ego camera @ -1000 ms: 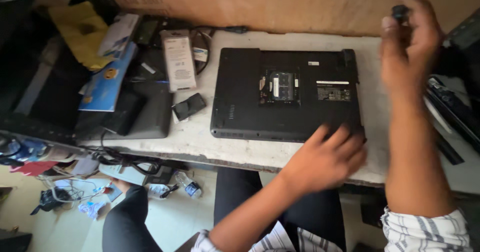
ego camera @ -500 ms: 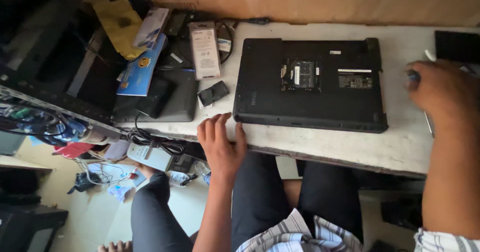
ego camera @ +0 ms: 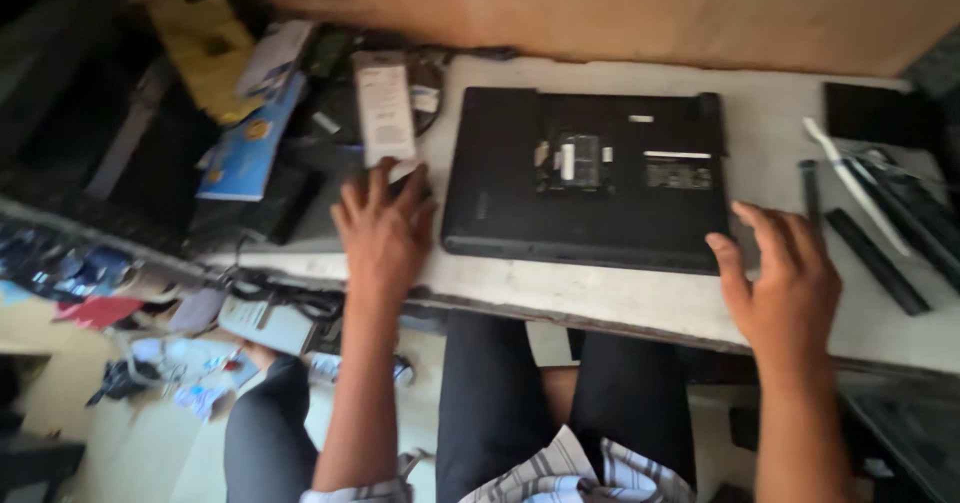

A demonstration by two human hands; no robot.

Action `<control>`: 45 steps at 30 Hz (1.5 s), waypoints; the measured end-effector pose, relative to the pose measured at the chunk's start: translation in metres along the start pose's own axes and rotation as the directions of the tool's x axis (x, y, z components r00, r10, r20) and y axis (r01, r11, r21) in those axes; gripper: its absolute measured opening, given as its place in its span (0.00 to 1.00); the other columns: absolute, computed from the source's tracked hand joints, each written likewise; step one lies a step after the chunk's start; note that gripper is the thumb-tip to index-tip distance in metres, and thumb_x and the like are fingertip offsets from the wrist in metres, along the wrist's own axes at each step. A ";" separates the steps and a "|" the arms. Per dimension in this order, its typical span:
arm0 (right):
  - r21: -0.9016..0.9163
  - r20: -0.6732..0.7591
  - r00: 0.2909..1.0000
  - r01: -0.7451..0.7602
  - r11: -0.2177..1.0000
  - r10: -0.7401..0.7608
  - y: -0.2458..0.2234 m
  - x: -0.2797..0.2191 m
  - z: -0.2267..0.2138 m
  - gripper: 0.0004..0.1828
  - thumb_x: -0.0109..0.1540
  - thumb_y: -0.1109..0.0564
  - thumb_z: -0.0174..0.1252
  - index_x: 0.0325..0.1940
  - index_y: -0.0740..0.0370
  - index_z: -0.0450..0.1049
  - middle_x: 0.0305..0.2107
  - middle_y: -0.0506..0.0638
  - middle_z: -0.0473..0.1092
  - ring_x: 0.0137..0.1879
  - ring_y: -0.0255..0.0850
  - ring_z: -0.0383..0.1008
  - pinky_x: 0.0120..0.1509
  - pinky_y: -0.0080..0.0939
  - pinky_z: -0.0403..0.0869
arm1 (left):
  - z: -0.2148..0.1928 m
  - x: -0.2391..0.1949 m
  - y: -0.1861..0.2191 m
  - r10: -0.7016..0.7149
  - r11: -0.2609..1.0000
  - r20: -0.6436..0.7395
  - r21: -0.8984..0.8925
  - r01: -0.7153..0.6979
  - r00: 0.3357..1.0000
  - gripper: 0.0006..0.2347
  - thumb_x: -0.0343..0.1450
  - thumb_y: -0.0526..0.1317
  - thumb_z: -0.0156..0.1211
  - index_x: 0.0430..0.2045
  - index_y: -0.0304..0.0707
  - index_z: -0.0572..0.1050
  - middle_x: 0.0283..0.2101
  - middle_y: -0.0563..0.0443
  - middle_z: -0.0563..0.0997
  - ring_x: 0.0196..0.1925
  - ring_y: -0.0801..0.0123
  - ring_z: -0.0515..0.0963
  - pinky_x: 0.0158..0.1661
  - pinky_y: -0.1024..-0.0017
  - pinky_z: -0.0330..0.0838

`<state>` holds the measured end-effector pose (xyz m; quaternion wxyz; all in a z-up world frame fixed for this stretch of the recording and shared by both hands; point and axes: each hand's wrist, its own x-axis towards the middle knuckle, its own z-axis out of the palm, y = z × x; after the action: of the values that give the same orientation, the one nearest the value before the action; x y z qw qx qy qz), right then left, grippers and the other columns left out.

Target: The person uses a screwdriver to remove screws from the back panel of a laptop, then removes the panel to expose the internal components. The person continues to unscrew and remove internal parts, including a hard drive, and places them on the table.

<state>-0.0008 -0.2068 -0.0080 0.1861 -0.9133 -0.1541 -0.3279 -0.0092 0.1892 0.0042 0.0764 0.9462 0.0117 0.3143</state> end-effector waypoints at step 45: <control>0.077 0.063 0.996 -0.071 0.994 0.067 0.011 -0.007 0.008 0.18 0.71 0.49 0.69 0.58 0.61 0.76 0.46 0.52 0.76 0.52 0.45 0.78 0.56 0.44 0.76 | -0.014 0.038 -0.061 0.081 0.997 0.323 -0.031 -0.075 0.943 0.05 0.59 0.35 0.69 0.24 0.43 0.82 0.39 0.49 0.83 0.53 0.52 0.75 0.49 0.51 0.67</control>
<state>0.0032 -0.2140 -0.0211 0.2285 -0.9196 -0.1409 -0.2870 0.0149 0.2546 0.0288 0.0731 0.9839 -0.0413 0.1576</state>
